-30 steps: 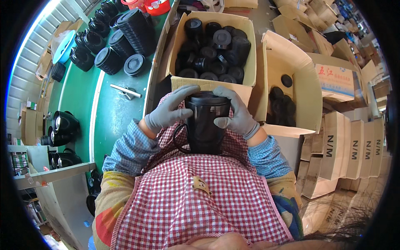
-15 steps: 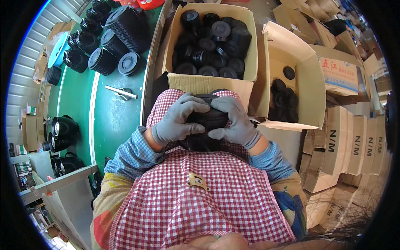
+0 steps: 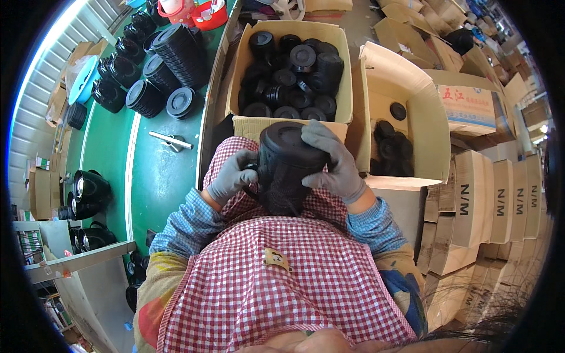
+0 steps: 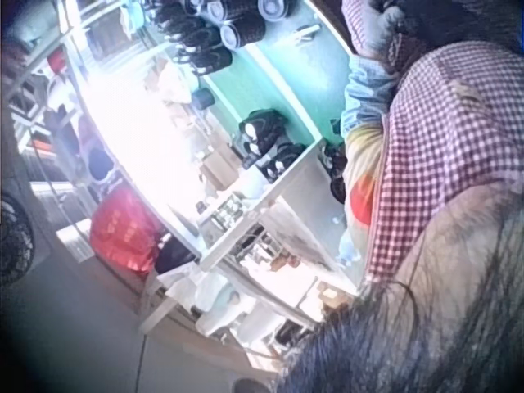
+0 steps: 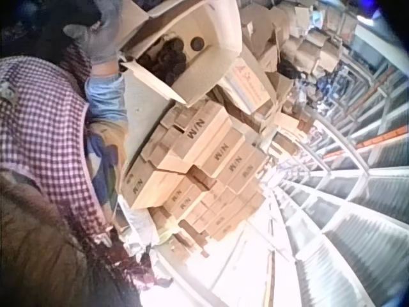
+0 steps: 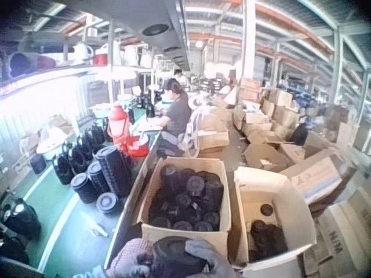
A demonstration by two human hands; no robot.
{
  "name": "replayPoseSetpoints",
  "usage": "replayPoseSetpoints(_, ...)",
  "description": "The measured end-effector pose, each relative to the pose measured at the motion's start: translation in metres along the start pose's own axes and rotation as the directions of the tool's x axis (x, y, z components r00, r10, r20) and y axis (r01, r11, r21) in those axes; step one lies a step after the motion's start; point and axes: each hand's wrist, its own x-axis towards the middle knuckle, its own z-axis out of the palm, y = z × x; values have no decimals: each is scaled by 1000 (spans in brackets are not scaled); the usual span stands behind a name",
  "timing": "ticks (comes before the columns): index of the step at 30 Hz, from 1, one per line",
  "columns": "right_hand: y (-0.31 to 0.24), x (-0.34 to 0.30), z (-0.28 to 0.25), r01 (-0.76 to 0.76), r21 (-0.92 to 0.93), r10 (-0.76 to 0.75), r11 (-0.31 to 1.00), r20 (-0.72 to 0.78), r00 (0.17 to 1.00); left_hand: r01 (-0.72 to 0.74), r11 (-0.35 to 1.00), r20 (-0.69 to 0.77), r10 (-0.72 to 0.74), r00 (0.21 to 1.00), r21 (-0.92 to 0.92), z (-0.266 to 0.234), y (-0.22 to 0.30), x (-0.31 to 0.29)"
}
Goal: The person repeatedly picks black cylindrical components from a cardboard box, places them on a green workbench, and uses a metal tool to press or adjust the top of each component. The person then returns the finished components to the box and repeats the process.
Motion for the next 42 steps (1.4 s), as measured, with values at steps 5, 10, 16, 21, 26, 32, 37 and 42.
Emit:
replayPoseSetpoints(5, 17, 14, 16, -27, -40, 27, 999, 11, 1000, -114, 877, -155, 208, 966, 466, 8, 5, -21)
replayPoseSetpoints(10, 28, -23, 58, -36, -95, 38, 995, 21, 999, 31, 853, 27, -52, 998, 521, 24, -34, -63)
replayPoseSetpoints(16, 40, -22, 27, -179, -237, 135, 955, -192, 972, -176, 600, -191, 496, 847, 780, -33, 70, -9)
replayPoseSetpoints(21, 61, -29, 40, -349, 364, 429, 864, -168, 887, 96, 964, -338, -179, 924, -247, -8, 6, 35)
replayPoseSetpoints(26, 38, -11, 43, -407, -54, 374, 912, -304, 877, 34, 897, -189, -129, 973, -440, 5, 8, 47)
replayPoseSetpoints(32, 61, -31, 53, -349, 257, 379, 901, -77, 922, 120, 909, -214, -220, 952, -400, 31, 25, 40)
replayPoseSetpoints(37, 32, -1, 39, -361, -173, 341, 916, -135, 930, 54, 973, -147, -89, 985, -225, 16, 34, 42)
replayPoseSetpoints(42, 74, -33, 30, -280, 788, 627, 548, -166, 761, 37, 983, -325, -95, 941, -182, -15, 4, 44)
